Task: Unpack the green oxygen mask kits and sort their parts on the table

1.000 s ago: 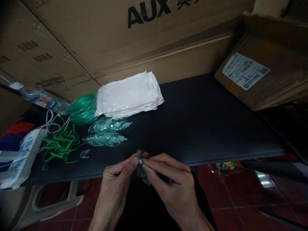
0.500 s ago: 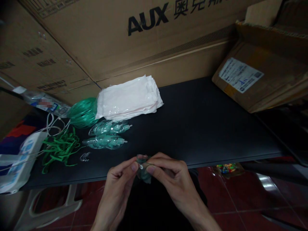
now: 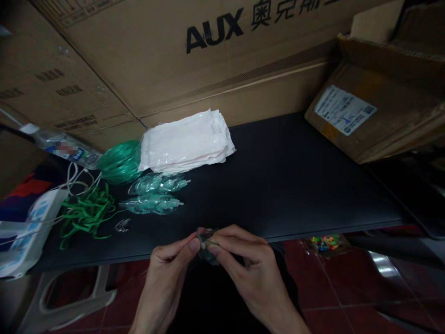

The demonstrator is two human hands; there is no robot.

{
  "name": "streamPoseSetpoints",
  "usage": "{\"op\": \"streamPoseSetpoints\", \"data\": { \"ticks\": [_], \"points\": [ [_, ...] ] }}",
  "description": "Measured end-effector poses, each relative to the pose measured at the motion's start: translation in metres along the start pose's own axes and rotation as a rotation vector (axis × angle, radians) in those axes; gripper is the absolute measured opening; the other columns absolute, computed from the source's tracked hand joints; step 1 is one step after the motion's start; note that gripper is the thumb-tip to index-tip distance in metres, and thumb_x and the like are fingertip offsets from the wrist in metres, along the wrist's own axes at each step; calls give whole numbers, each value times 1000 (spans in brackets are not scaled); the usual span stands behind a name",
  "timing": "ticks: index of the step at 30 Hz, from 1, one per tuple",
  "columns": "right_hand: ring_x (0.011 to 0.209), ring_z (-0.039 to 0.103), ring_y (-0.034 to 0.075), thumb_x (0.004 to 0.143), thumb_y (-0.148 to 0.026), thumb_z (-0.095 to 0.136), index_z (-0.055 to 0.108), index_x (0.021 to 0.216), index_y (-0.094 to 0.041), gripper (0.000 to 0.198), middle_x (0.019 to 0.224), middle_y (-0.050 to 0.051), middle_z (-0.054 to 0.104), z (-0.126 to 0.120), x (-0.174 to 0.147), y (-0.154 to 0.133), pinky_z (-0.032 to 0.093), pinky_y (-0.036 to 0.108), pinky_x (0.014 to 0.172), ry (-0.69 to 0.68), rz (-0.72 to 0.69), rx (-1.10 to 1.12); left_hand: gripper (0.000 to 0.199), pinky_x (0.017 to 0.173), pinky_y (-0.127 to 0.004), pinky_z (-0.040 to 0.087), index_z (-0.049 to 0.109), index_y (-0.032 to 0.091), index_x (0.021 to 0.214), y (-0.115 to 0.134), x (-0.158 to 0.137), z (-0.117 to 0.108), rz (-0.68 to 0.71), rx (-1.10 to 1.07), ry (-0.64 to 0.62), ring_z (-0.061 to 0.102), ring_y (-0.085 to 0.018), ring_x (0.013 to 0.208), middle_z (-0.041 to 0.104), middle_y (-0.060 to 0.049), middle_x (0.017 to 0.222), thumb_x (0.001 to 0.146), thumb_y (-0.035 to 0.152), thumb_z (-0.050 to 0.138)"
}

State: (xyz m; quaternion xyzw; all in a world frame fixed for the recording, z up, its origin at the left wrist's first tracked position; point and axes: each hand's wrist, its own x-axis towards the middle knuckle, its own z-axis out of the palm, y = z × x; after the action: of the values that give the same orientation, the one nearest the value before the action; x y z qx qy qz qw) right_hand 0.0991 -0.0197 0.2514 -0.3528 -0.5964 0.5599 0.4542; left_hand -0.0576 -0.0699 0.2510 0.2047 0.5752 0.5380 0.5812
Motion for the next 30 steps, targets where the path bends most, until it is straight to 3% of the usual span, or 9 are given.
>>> {"op": "streamPoseSetpoints", "data": {
  "ticks": [8, 11, 15, 22, 30],
  "points": [
    [87, 72, 16, 87, 6, 66, 75, 123, -24, 48, 95, 3, 74, 9, -8, -8, 63, 26, 75, 87, -361, -210, 27, 97, -27, 59, 85, 23, 93, 7, -8, 0, 1, 29, 9, 77, -26, 106, 82, -9, 103, 75, 43, 89],
    [90, 71, 17, 86, 10, 65, 74, 123, -21, 50, 97, 4, 73, 8, -11, -7, 63, 28, 76, 111, -418, -249, 26, 96, -28, 59, 85, 25, 92, 7, -9, 3, -1, 18, 9, 77, -25, 105, 82, -8, 102, 74, 42, 90],
    [87, 72, 16, 86, 6, 66, 76, 123, -25, 49, 94, 3, 74, 5, -12, -6, 63, 25, 75, 91, -365, -192, 24, 96, -29, 59, 85, 24, 91, 5, -11, 6, -2, -6, -9, 77, -26, 106, 83, -8, 99, 74, 41, 90],
    [79, 74, 11, 88, -7, 71, 83, 106, -34, 35, 85, -1, 79, 1, -12, -8, 60, 14, 74, 30, -69, 59, 27, 94, -28, 60, 85, 24, 92, 5, -16, 6, -11, -7, -12, 78, -27, 103, 83, -10, 101, 73, 42, 91],
    [75, 76, 10, 84, -7, 73, 84, 102, -35, 35, 87, -1, 82, 9, -16, -11, 60, 12, 71, 148, -33, 75, 32, 97, -32, 60, 85, 23, 93, 4, -18, 4, 31, 46, 52, 77, -29, 104, 82, -11, 101, 71, 46, 91]
  ]
}}
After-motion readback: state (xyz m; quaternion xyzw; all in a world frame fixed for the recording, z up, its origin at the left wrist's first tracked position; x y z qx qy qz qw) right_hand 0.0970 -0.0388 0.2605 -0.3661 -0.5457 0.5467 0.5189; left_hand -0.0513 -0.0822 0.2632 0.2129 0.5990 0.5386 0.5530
